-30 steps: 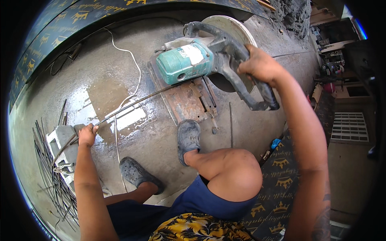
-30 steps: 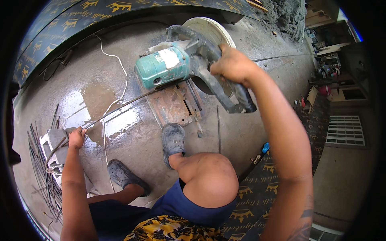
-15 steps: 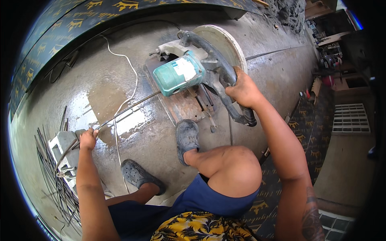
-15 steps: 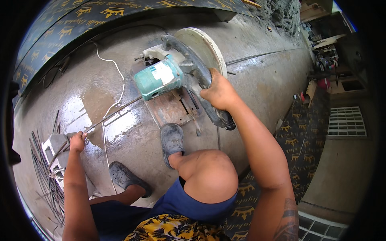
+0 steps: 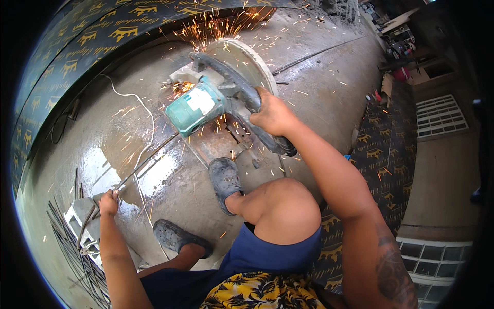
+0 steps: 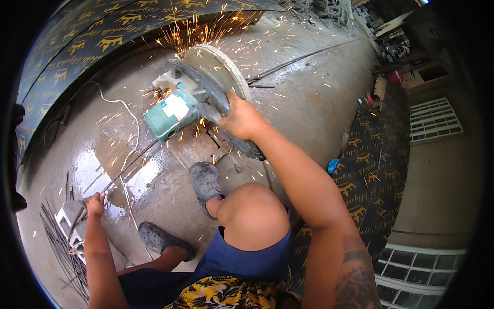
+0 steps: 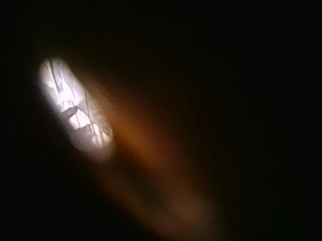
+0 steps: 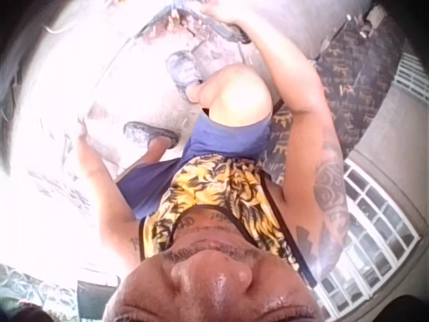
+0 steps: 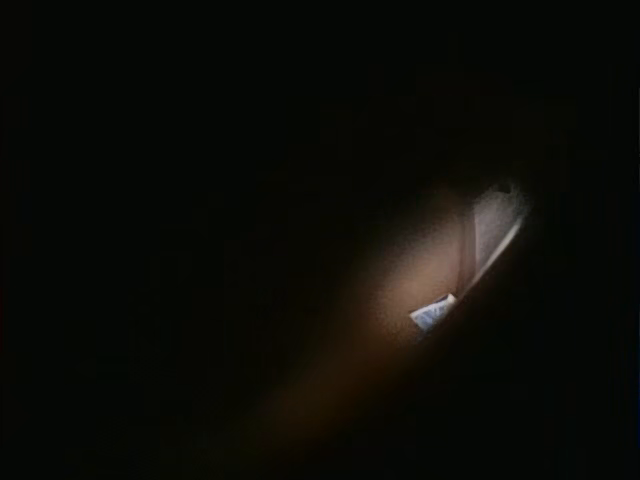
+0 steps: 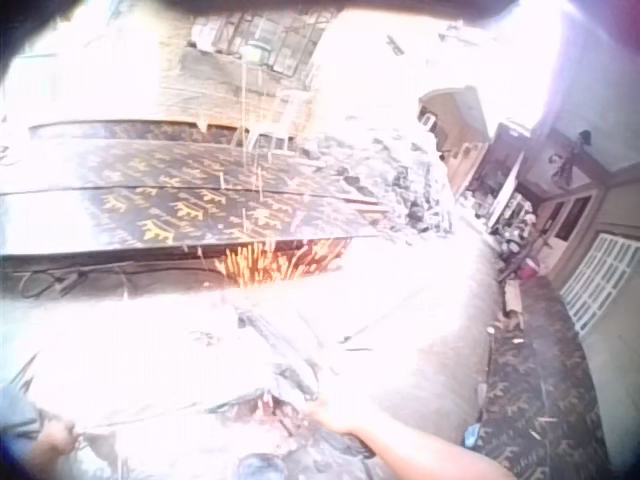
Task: The person uses a chop saw to cut metal rods into shorter pieces. They repeatedly position each rod under the saw, lower the blade to cut, and set the cut pieces aside. The person also uses a tape measure to check lengths between cuts.
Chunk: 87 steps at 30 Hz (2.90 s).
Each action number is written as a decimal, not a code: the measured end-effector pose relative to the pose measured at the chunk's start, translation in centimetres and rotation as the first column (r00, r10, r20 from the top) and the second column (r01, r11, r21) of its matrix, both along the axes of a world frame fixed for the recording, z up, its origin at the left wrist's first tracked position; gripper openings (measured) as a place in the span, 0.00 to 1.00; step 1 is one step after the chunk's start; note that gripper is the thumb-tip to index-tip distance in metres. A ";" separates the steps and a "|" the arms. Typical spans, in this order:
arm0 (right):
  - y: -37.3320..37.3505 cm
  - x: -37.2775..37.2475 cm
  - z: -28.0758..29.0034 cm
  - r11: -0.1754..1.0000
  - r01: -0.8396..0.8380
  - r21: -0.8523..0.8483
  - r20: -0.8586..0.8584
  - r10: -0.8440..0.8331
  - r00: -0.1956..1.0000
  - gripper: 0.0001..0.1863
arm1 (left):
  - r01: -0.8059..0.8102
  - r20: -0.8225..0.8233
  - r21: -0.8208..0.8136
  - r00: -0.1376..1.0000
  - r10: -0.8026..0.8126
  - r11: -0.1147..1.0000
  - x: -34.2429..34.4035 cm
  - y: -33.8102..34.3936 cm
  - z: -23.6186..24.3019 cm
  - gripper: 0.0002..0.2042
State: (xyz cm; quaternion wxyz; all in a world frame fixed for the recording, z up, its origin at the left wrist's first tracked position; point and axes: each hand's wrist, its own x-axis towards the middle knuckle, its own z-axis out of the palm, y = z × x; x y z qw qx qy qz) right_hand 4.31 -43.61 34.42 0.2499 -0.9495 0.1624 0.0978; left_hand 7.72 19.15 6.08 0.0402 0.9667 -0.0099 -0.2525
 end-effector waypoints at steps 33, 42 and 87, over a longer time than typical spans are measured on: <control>-0.5 -2.6 -3.8 0.994 0.030 0.105 0.040 -0.034 0.999 0.43 | -0.003 -0.106 0.027 0.994 0.006 1.000 0.6 0.0 0.3 0.28; 1.9 14.2 12.3 0.976 -0.206 0.071 -0.197 0.216 0.956 0.13 | -0.019 -0.040 0.028 0.999 0.020 0.999 1.0 -1.1 10.3 0.32; 30.0 -0.8 -1.9 0.330 -0.942 -0.069 0.053 0.944 0.327 0.17 | -0.415 0.507 0.089 0.801 0.318 0.905 -34.6 20.9 22.6 0.27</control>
